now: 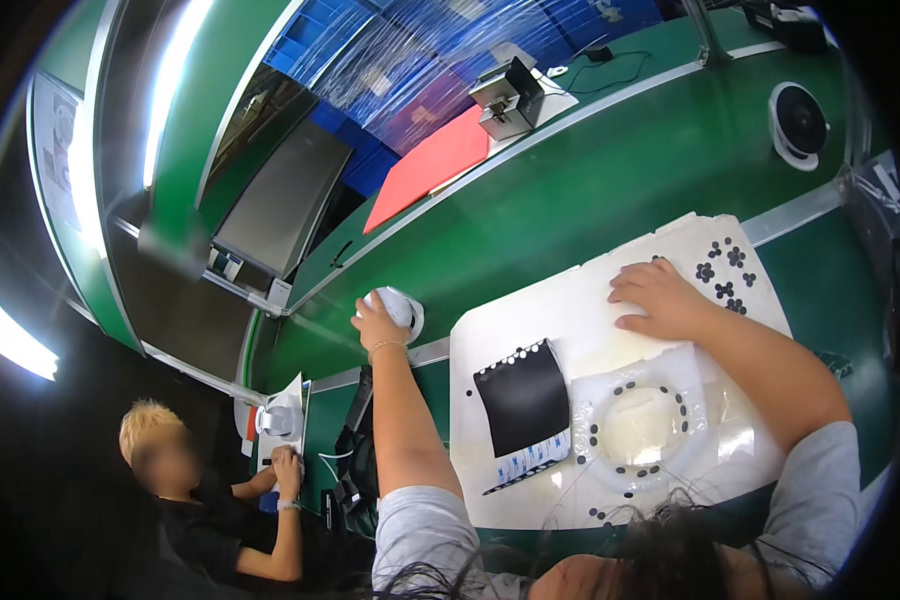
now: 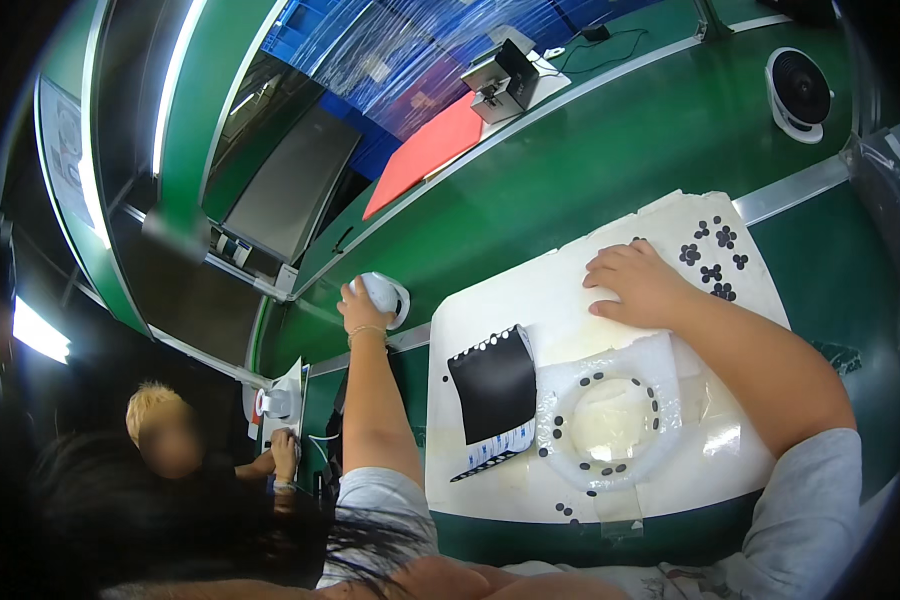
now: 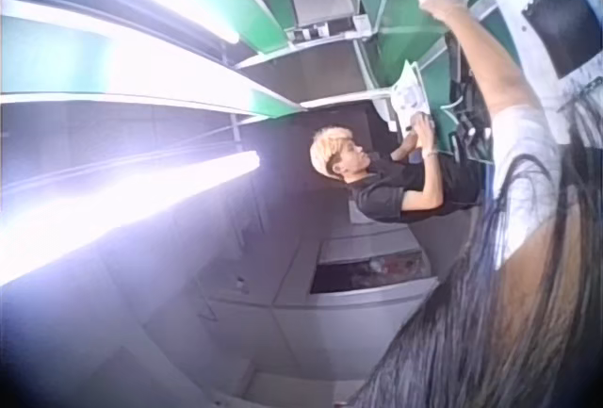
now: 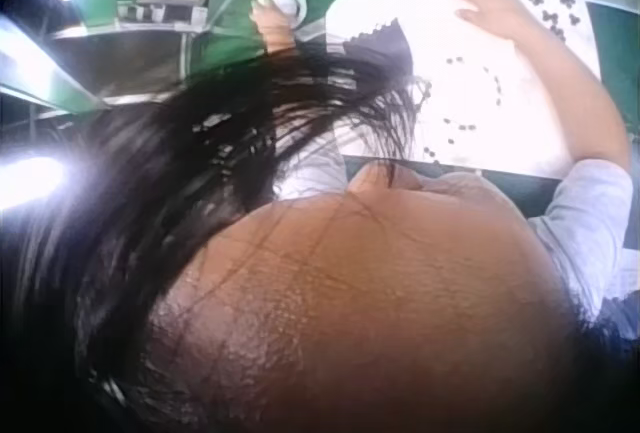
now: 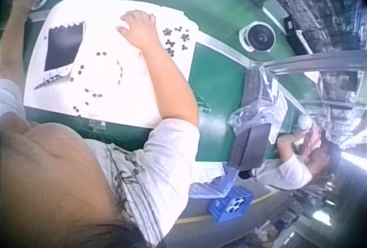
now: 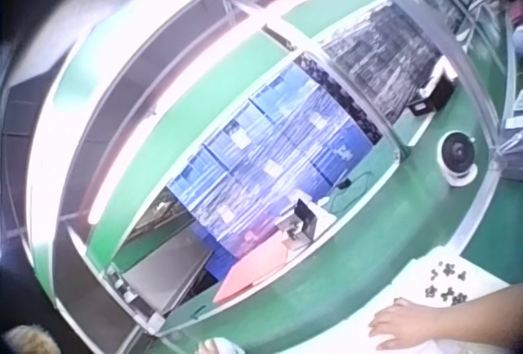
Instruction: The person assembles a white dome-shaped electronic device by hand, placing small black circular components into designated holes on the device's surface. The person repeatedly picks up the components from a sheet and inserts them into the device, occasionally adjusting the device's position on the workbench.
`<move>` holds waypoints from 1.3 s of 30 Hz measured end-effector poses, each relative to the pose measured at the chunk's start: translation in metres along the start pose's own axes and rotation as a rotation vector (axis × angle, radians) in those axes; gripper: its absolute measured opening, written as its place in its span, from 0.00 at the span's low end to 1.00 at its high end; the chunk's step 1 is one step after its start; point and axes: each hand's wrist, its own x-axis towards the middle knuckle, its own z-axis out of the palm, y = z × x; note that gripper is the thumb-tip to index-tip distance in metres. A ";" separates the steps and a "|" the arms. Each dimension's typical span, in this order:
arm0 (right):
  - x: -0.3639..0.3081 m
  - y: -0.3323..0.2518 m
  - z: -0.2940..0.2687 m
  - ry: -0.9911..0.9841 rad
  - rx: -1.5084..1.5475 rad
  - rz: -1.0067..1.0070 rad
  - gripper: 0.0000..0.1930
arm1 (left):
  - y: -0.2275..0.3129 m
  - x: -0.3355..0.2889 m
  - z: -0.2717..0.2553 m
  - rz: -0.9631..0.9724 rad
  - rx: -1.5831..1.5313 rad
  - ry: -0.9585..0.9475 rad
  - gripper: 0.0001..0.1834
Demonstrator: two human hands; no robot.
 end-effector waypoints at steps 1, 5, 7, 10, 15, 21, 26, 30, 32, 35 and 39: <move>0.001 0.000 -0.002 -0.004 -0.003 0.003 0.18 | 0.002 -0.001 0.000 0.008 0.013 0.047 0.57; 0.003 -0.002 -0.002 -0.016 -0.005 0.004 0.18 | 0.004 -0.021 -0.019 0.093 -0.089 0.152 0.54; 0.004 -0.001 -0.001 -0.033 -0.003 0.003 0.18 | -0.001 -0.036 -0.017 0.101 -0.407 0.355 0.55; 0.006 0.001 0.000 -0.045 0.054 0.012 0.19 | -0.001 -0.064 -0.016 0.129 -0.964 0.449 0.57; 0.003 -0.019 -0.035 0.005 0.274 0.115 0.36 | 0.037 -0.165 -0.031 0.284 -1.988 0.086 0.48; -0.013 -0.113 -0.036 -0.074 1.128 -0.200 0.54 | 0.071 -0.261 -0.041 0.461 -2.020 -0.456 0.62; -0.019 -0.128 -0.059 -0.194 1.178 0.051 0.29 | 0.067 -0.276 -0.041 0.589 -1.720 -0.640 0.59; -0.015 -0.116 -0.087 -0.245 1.083 -0.022 0.19 | 0.044 -0.257 -0.058 0.864 -1.395 -0.513 0.42; -0.015 -0.107 -0.091 -0.374 1.155 0.065 0.18 | 0.027 -0.228 -0.042 1.045 -1.056 -0.244 0.38; -0.015 -0.099 -0.069 -0.467 1.009 0.061 0.17 | 0.011 -0.203 -0.011 0.561 -0.967 0.016 0.31; -0.011 -0.096 -0.075 -0.523 0.972 0.306 0.17 | 0.000 -0.190 0.023 0.338 -0.774 -0.104 0.40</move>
